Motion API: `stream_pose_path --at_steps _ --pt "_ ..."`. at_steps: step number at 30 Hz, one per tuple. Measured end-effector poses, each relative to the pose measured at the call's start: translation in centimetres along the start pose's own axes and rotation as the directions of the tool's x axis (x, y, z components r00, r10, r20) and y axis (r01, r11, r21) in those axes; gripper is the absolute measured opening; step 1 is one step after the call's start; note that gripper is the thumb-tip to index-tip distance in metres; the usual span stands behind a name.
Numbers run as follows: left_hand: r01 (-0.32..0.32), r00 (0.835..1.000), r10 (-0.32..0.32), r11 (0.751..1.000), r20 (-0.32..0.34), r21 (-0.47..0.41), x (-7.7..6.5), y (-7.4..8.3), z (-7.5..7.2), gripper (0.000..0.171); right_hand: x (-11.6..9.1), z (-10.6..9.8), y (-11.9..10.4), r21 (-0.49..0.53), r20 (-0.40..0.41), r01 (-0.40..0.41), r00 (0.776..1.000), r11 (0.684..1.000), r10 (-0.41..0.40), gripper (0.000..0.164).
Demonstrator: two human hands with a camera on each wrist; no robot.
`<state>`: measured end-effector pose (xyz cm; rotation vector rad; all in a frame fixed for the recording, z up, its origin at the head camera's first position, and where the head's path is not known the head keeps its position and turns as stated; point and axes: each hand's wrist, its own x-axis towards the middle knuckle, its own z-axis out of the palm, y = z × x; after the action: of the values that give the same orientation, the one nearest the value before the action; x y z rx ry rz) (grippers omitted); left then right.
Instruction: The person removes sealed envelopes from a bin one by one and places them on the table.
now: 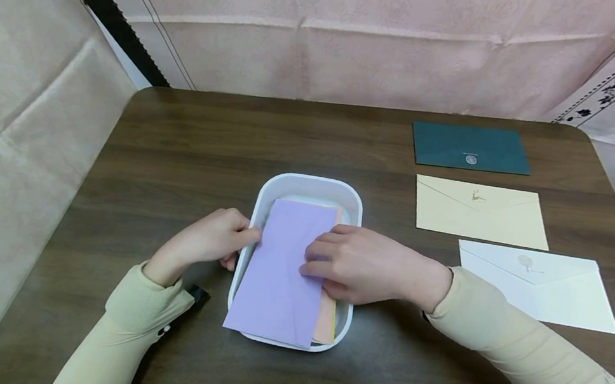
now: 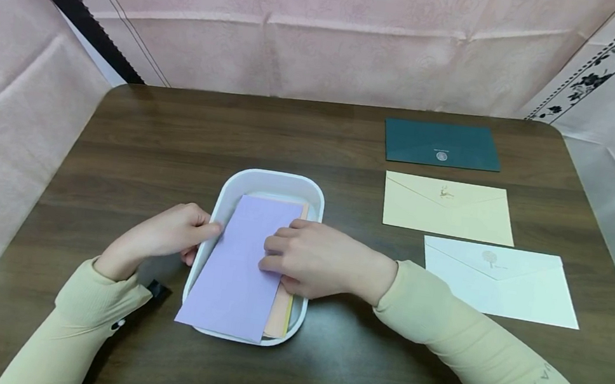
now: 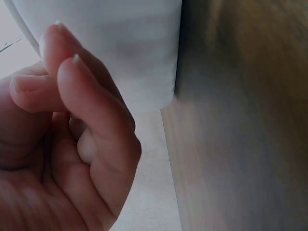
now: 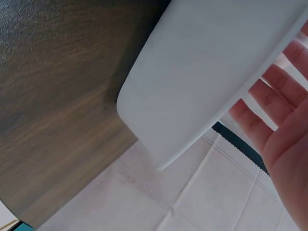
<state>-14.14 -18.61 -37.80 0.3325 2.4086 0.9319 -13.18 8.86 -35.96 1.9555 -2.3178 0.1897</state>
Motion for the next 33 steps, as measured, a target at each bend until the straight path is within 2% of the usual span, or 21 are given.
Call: stream_pose_path --at_steps 10,16,33 --pt "-0.009 1.000 0.009 1.000 -0.003 -0.004 0.0 -0.2 0.0 0.035 0.4 0.6 -0.2 -0.035 -0.020 0.034 0.999 0.999 -0.034 0.034" --pt "-0.014 1.000 0.014 1.000 -0.002 -0.002 0.0 -0.2 0.1 0.035 1.0 1.1 -0.5 -0.088 -0.003 0.042 0.999 0.995 -0.042 0.039" --pt "-0.019 1.000 0.019 1.000 -0.003 0.002 0.0 -0.1 0.0 0.036 1.9 1.7 -1.0 -0.165 0.049 0.035 0.998 0.986 -0.028 0.037"
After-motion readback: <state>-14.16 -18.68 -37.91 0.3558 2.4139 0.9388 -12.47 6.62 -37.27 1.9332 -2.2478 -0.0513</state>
